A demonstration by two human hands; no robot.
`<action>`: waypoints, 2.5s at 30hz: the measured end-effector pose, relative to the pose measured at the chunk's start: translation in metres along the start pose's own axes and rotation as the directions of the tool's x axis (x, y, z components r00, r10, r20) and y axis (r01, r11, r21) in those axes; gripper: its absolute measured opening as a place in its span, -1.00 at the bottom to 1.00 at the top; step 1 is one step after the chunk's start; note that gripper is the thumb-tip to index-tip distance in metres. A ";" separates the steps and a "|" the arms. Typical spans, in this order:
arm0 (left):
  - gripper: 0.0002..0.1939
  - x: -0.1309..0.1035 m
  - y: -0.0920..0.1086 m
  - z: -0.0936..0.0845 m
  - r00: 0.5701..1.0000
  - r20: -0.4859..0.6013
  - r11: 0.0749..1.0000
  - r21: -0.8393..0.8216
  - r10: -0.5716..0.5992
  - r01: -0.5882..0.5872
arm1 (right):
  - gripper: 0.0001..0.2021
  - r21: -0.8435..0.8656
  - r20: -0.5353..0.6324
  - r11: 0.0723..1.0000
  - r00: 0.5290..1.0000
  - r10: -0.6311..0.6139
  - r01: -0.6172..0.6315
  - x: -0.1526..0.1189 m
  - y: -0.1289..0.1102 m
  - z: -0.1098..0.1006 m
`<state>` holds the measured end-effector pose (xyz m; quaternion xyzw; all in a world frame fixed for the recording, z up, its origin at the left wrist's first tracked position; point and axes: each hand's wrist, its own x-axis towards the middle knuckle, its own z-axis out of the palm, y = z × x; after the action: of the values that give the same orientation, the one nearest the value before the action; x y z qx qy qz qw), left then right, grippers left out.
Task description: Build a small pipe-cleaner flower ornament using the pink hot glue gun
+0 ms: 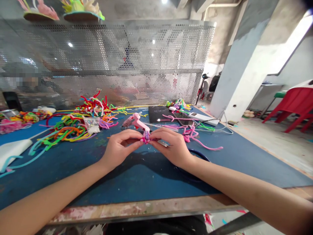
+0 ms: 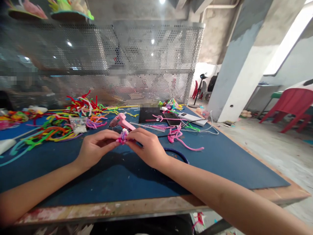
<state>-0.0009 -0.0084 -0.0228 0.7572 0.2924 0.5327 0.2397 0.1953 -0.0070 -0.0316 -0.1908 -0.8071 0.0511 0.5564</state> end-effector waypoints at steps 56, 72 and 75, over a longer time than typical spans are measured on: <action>-0.94 0.001 0.011 0.009 0.986 -0.164 0.988 0.157 0.034 -0.008 | -0.72 0.651 0.227 0.472 0.747 0.625 -0.594 0.006 0.004 0.008; -0.59 0.005 -0.003 0.015 0.963 -0.039 0.956 -0.139 -0.267 0.259 | -0.71 0.502 0.187 0.585 0.740 0.646 -0.637 0.008 0.006 0.006; -0.64 0.005 -0.001 0.015 0.955 -0.044 0.946 -0.156 -0.294 0.284 | -0.72 0.480 0.172 0.621 0.760 0.626 -0.620 0.007 0.005 0.007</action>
<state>0.0145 -0.0044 -0.0249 0.6681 0.3678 0.5370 0.3605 0.1884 0.0013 -0.0299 -0.3044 -0.6439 0.4506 0.5383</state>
